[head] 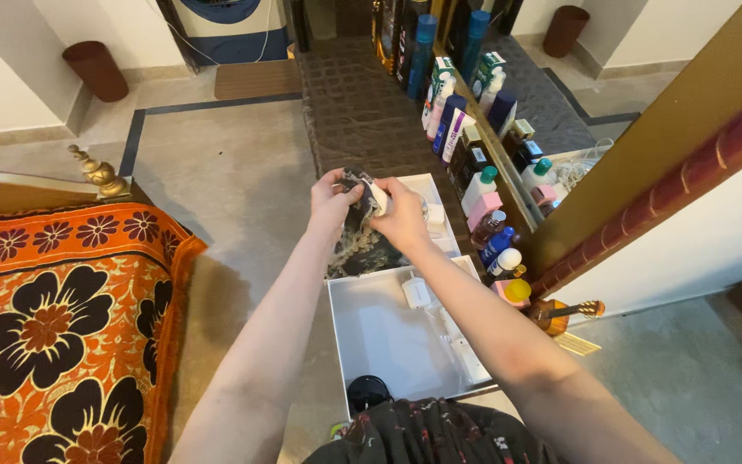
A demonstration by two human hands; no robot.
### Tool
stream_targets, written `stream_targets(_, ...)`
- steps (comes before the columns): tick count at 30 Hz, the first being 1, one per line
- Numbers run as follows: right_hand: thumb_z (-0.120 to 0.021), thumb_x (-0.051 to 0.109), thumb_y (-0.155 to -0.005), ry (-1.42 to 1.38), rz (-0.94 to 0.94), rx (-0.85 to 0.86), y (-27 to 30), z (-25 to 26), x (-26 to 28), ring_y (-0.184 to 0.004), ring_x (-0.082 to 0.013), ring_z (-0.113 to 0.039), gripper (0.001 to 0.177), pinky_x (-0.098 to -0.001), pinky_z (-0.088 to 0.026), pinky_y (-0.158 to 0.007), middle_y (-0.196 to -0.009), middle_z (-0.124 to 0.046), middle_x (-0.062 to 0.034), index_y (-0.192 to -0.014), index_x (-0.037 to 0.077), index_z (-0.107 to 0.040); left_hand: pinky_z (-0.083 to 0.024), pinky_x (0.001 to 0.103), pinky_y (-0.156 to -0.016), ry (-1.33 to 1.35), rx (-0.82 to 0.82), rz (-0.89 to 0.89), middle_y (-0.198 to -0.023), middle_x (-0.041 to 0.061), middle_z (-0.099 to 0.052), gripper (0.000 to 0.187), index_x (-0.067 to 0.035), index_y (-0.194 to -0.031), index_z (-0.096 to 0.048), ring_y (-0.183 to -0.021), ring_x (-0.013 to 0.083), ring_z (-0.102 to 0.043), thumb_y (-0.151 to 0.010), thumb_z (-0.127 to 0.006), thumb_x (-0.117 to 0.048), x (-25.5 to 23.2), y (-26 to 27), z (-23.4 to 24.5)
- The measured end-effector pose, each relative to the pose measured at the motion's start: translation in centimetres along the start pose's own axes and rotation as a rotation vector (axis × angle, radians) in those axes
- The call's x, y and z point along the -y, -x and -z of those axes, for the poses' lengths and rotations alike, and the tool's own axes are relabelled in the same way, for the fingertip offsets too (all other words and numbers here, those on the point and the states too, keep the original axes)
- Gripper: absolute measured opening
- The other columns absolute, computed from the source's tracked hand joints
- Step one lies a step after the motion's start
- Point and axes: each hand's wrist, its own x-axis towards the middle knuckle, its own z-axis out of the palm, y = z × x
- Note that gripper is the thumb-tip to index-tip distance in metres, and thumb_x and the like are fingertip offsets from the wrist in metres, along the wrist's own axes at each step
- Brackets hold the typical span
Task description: The person organizes items in an open drawer by hand. They pick up a patterned cloth, several white power adapters, and multiple white cables, then coil the cables and place them back into the drawer alongside the other items.
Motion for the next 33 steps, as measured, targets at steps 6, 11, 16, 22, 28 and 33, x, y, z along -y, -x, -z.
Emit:
stream_targets(6,-0.08,0.001,-0.066,-0.053,-0.079,-0.004,-0.2,-0.3,-0.8,-0.092,-0.0204,-0.071,0.048,-0.0324,-0.056,-0.086,-0.098,-0.074,-0.0122,-0.111,0.001,-0.063,-0.056,0.028,-0.07,-0.129,-0.074,-0.011,-0.09,0.009,-0.076,0.04,0.002,-0.113,-0.068,-0.079,0.0136,-0.071,-0.078,-0.087,-0.003,-2.3,1.2,0.1)
stream_targets(11,-0.078,0.001,-0.071,-0.405,-0.078,-0.029,-0.4,-1.4,-3.9,-0.095,-0.0165,-0.066,0.055,-0.0298,-0.055,-0.081,-0.103,-0.067,-0.0059,-0.122,0.006,-0.058,-0.053,0.026,-0.067,-0.32,-0.213,-0.022,-0.087,0.007,-0.075,0.034,0.0,-0.103,-0.072,-0.075,0.0105,-0.067,-0.076,-0.091,-0.008,-4.0,2.0,0.1)
stream_targets(16,-0.075,0.013,-0.086,-0.572,-0.446,-0.137,-2.0,-2.7,-5.9,-0.091,-0.0161,-0.066,0.046,-0.0315,-0.056,-0.073,-0.106,-0.066,-0.0056,-0.128,0.01,-0.056,-0.051,0.024,-0.069,-0.031,-0.117,-0.039,-0.087,0.003,-0.075,0.023,0.001,-0.102,-0.076,-0.076,0.0091,-0.065,-0.083,-0.084,-0.01,-2.3,1.2,1.2)
stream_targets(22,-0.067,0.005,-0.09,-0.997,-0.603,-0.087,-3.2,-4.5,-8.1,-0.095,-0.0191,-0.07,0.039,-0.0332,-0.059,-0.079,-0.111,-0.072,-0.0115,-0.129,0.004,-0.061,-0.048,0.027,-0.071,-0.057,-0.053,-0.092,-0.089,0.001,-0.068,0.028,0.001,-0.104,-0.073,-0.08,0.009,-0.058,-0.085,-0.086,-0.015,0.3,1.9,-0.9)
stream_targets(28,-0.067,-0.002,-0.085,-0.95,-0.733,-0.088,-2.4,-3.9,-7.0,-0.087,-0.0187,-0.071,0.04,-0.0347,-0.06,-0.075,-0.101,-0.074,-0.0087,-0.125,0.004,-0.065,-0.056,0.028,-0.078,-0.054,-0.055,-0.078,-0.098,0.002,-0.075,0.043,-0.006,-0.114,-0.063,-0.088,0.0109,-0.07,-0.08,-0.086,-0.018,-0.2,3.0,-0.6)
stream_targets(33,-0.076,0.009,-0.088,-0.889,-0.847,0.04,-2.5,-3.8,-8.3,-0.079,-0.0131,-0.068,0.038,-0.0301,-0.052,-0.062,-0.094,-0.073,-0.0016,-0.123,0.013,-0.063,-0.051,0.037,-0.071,-0.59,-0.272,-0.009,-0.078,0.015,-0.072,0.035,0.004,-0.096,-0.074,-0.073,0.021,-0.061,-0.09,-0.083,-0.028,-0.3,3.3,-0.3)
